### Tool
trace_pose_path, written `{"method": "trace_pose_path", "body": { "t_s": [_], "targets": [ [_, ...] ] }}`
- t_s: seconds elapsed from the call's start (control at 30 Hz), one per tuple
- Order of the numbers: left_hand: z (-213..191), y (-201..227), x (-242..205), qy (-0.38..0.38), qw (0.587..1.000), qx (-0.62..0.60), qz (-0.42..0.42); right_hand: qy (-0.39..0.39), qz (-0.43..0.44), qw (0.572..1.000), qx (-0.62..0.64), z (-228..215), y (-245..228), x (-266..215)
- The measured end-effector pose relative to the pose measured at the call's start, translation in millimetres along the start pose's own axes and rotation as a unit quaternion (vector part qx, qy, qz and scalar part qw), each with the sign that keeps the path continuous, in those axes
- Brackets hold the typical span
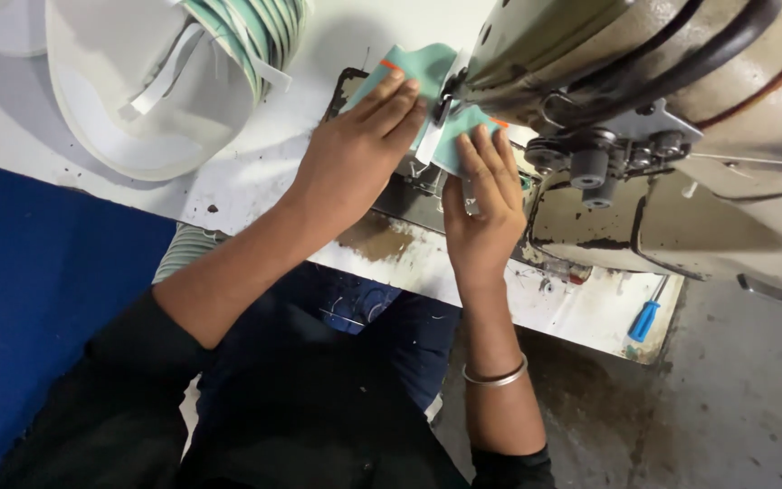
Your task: The person stitches fabric strips onto shoe upper components using an industrial sewing machine.
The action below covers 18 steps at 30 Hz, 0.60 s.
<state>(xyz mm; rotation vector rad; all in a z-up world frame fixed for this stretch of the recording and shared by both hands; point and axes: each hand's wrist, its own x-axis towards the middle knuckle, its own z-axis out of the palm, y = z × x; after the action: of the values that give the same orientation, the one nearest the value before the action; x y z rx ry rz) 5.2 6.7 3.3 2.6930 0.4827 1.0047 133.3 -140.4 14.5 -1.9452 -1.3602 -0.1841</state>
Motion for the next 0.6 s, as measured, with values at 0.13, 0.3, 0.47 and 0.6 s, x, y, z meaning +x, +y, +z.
{"method": "trace_pose_path", "body": {
  "t_s": [0.13, 0.3, 0.47, 0.6],
  "targets": [
    [-2, -3, 12, -0.015, 1.0, 0.008, 0.004, -0.01, 0.006, 1.0, 0.008, -1, 3, 10],
    [11, -14, 25, -0.064, 0.998, 0.024, -0.006, -0.016, -0.01, 1.0, -0.003, 1, 9, 20],
    [28, -25, 9, -0.028, 0.999, 0.023, -0.01, -0.037, -0.001, 0.999, 0.023, 6, 15, 13],
    [10, -36, -40, 0.158, 0.949, -0.225, -0.151, 0.095, 0.022, 0.994, 0.041, 26, 22, -31]
  ]
}}
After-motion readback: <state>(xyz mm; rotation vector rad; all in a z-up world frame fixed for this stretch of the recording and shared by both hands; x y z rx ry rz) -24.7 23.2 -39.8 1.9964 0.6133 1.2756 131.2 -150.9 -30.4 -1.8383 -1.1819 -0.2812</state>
